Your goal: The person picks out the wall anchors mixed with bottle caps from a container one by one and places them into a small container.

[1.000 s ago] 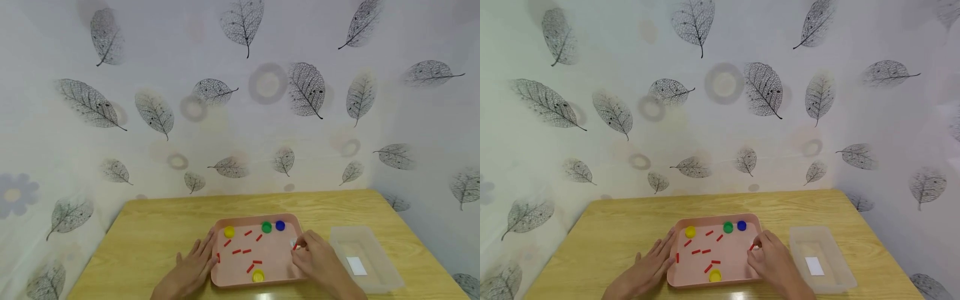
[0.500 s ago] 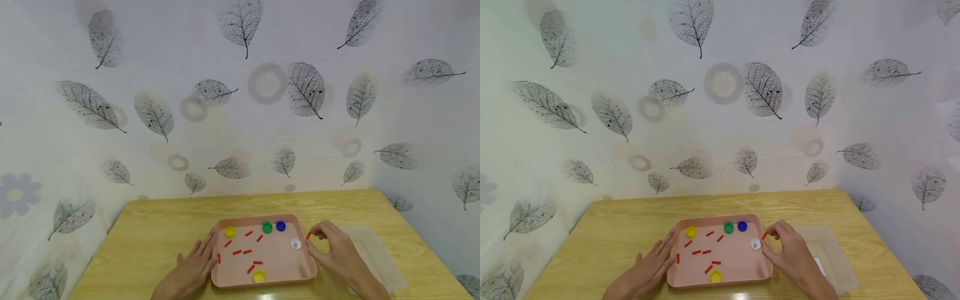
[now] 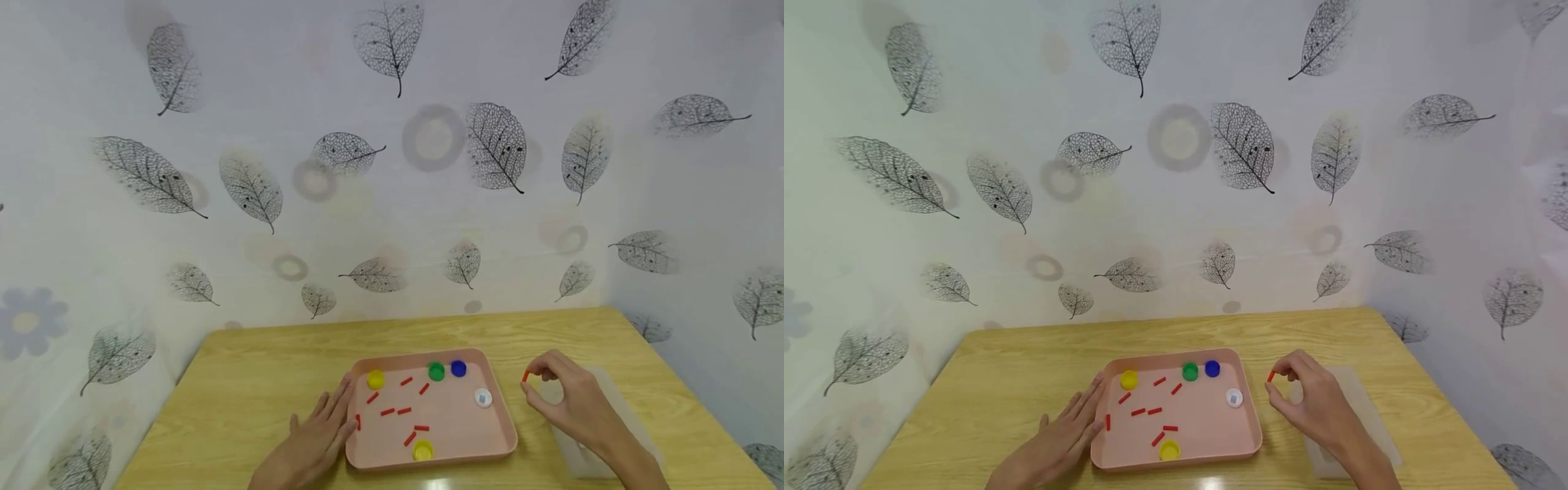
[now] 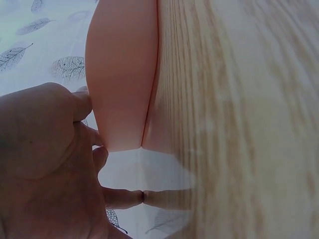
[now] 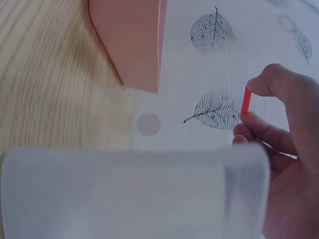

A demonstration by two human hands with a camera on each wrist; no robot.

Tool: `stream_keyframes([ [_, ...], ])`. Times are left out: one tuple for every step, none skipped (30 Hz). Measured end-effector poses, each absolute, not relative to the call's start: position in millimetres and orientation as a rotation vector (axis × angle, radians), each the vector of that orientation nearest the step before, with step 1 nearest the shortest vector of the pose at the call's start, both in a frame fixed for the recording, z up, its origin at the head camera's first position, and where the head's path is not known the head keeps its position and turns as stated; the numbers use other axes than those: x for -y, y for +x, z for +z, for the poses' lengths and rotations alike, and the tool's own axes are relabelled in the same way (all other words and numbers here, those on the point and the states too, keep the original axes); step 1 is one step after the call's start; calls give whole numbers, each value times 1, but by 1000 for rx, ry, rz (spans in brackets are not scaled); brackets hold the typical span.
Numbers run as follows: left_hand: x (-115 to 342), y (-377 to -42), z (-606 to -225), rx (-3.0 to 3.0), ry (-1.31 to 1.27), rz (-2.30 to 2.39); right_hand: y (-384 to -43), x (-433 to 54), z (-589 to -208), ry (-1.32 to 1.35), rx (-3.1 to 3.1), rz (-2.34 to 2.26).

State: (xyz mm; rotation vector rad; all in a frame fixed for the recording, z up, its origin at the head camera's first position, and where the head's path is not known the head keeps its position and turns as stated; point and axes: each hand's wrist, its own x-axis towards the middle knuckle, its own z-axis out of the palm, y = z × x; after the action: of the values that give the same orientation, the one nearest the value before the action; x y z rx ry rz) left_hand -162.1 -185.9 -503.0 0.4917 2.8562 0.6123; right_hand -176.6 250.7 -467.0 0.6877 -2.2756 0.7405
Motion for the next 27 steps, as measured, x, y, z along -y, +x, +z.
stream_keyframes([
  [186, -162, -503, -2856, 492, 613, -177, -253, -466, 689, 2275, 742],
  [185, -162, -503, -2857, 490, 614, -178, -256, -466, 691, 2275, 744],
  [185, -162, -503, -2856, 488, 616, -179, -259, -465, 690, 2277, 741],
  [185, -162, -502, -2856, 486, 618, -179, -262, -465, 693, 2275, 737],
  [185, -162, -502, -2856, 484, 619, -180, -264, -465, 692, 2276, 736],
  [185, -162, -502, -2857, 485, 622, -180, -267, -464, 688, 2277, 734],
  [185, -162, -501, -2857, 483, 622, -180, -270, -464, 680, 2281, 732],
  [185, -162, -501, -2857, 481, 621, -180, -273, -464, 672, 2286, 729],
  [185, -162, -500, -2857, 484, 620, -180, -276, -464, 662, 2290, 723],
  [185, -161, -500, -2856, 485, 618, -179, -279, -464, 653, 2296, 719],
  [186, -161, -500, -2852, 489, 621, -179, -281, -464, 639, 2306, 713],
  [186, -161, -500, -2848, 493, 624, -179, -283, -464, 631, 2313, 705],
  [186, -161, -500, -2845, 496, 627, -178, -286, -464, 623, 2320, 696],
  [186, -161, -500, -2840, 503, 631, -178, -288, -465, 616, 2325, 689],
  [187, -162, -500, -2837, 506, 633, -179, -290, -466, 610, 2329, 679],
  [187, -162, -500, -2834, 508, 636, -179, -293, -467, 605, 2332, 669],
  [187, -163, -500, -2829, 508, 645, -180, -295, -468, 601, 2332, 663],
  [187, -163, -500, -2826, 508, 652, -180, -297, -469, 598, 2333, 658],
  [187, -164, -501, -2825, 509, 657, -180, -299, -469, 594, 2333, 653],
  [188, -164, -501, -2826, 510, 660, -181, -300, -470, 591, 2333, 650],
  [188, -164, -501, -2824, 511, 665, -181, -302, -471, 585, 2334, 648],
  [188, -165, -501, -2823, 514, 670, -181, -303, -471, 581, 2336, 647],
  [188, -165, -501, -2821, 515, 674, -180, -305, -471, 577, 2339, 650],
  [188, -164, -501, -2821, 517, 672, -180, -305, -471, 572, 2342, 651],
  [188, -164, -501, -2821, 517, 668, -180, -306, -472, 568, 2345, 652],
  [189, -164, -501, -2820, 518, 665, -180, -307, -472, 562, 2350, 655],
  [189, -164, -501, -2818, 518, 665, -180, -308, -472, 556, 2355, 656],
])
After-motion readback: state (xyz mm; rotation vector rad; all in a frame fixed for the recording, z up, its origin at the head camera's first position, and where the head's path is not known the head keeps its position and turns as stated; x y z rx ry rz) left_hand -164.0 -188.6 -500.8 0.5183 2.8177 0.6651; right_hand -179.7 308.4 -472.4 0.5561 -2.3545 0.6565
